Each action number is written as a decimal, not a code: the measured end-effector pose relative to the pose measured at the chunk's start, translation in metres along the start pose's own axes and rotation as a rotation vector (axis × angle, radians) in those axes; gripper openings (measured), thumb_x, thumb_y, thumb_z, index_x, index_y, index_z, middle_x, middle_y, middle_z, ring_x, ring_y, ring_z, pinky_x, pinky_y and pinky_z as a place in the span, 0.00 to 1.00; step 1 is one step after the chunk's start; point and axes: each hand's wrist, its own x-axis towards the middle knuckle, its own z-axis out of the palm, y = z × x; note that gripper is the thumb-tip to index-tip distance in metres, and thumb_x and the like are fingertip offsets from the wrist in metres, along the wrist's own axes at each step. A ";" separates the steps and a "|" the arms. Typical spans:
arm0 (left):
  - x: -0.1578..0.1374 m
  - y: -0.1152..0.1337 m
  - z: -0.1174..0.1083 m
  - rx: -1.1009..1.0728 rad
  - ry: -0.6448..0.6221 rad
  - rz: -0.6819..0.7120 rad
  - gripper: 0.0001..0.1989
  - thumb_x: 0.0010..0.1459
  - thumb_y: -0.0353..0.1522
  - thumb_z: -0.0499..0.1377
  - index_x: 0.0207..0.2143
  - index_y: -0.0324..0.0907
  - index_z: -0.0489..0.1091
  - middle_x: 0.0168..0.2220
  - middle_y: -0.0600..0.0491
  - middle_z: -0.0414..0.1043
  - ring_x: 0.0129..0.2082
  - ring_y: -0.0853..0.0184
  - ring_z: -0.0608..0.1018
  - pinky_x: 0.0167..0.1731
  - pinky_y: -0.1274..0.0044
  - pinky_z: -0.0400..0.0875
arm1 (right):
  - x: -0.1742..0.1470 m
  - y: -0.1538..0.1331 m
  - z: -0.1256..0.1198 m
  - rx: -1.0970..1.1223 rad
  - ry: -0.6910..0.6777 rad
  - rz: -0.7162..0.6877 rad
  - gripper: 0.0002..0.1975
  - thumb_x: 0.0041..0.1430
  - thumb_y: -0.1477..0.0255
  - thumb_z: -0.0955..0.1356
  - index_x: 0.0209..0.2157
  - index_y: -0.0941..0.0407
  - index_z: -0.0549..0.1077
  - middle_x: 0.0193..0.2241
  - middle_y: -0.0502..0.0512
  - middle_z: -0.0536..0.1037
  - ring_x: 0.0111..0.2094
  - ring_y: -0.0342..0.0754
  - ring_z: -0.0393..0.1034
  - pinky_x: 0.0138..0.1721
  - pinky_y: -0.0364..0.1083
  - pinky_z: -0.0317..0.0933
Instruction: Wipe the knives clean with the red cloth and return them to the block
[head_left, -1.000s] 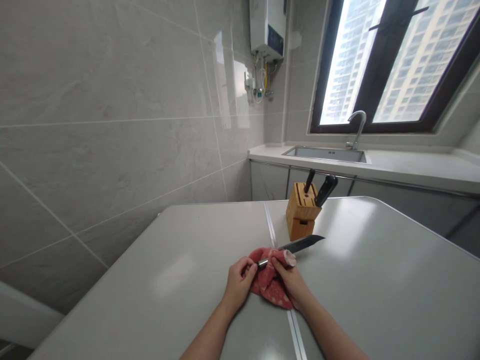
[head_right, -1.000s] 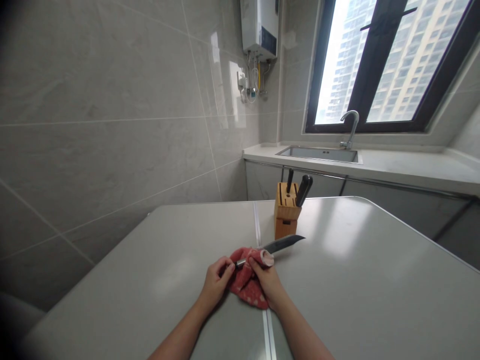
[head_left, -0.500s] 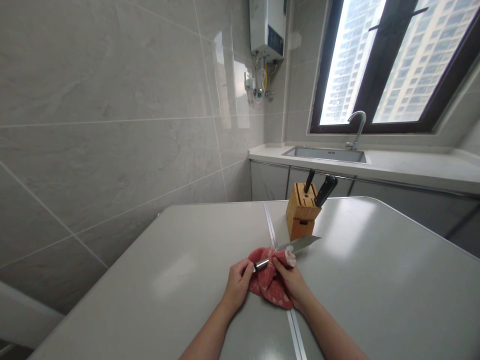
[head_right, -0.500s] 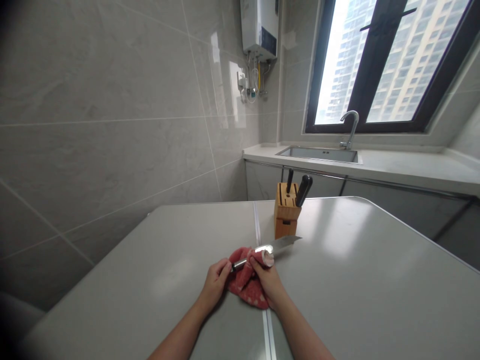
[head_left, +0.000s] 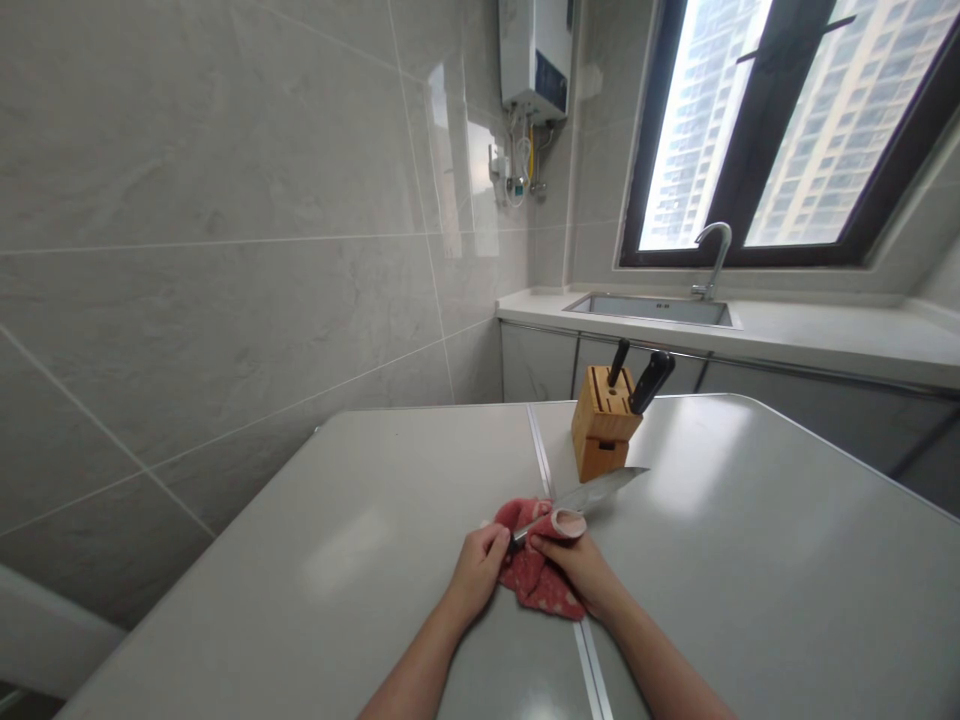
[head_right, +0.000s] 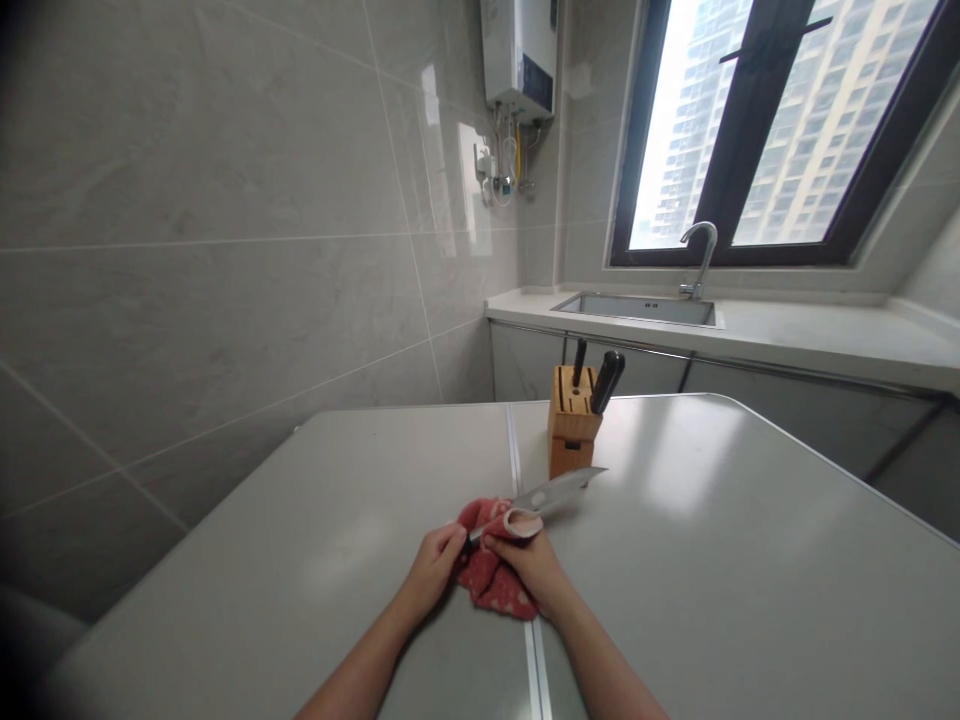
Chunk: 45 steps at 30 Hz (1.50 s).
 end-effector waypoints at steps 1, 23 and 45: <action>0.000 0.001 0.000 0.004 -0.006 0.001 0.21 0.61 0.42 0.46 0.19 0.40 0.59 0.20 0.57 0.58 0.24 0.70 0.61 0.27 0.79 0.55 | 0.000 -0.001 0.000 -0.020 -0.015 -0.004 0.14 0.43 0.68 0.74 0.33 0.57 0.74 0.34 0.56 0.79 0.37 0.52 0.72 0.45 0.52 0.63; -0.004 0.010 0.002 0.105 0.017 0.027 0.16 0.64 0.39 0.42 0.34 0.41 0.64 0.25 0.56 0.64 0.27 0.69 0.67 0.30 0.79 0.59 | 0.004 -0.002 0.003 -0.211 0.033 -0.122 0.15 0.48 0.62 0.71 0.37 0.56 0.75 0.38 0.58 0.78 0.42 0.55 0.71 0.51 0.55 0.58; -0.005 0.012 0.000 0.234 -0.005 0.078 0.18 0.63 0.41 0.44 0.27 0.41 0.62 0.27 0.54 0.65 0.30 0.67 0.66 0.31 0.78 0.58 | 0.004 0.011 0.000 -0.204 0.082 -0.062 0.17 0.47 0.60 0.71 0.37 0.56 0.74 0.39 0.57 0.77 0.44 0.54 0.69 0.52 0.54 0.57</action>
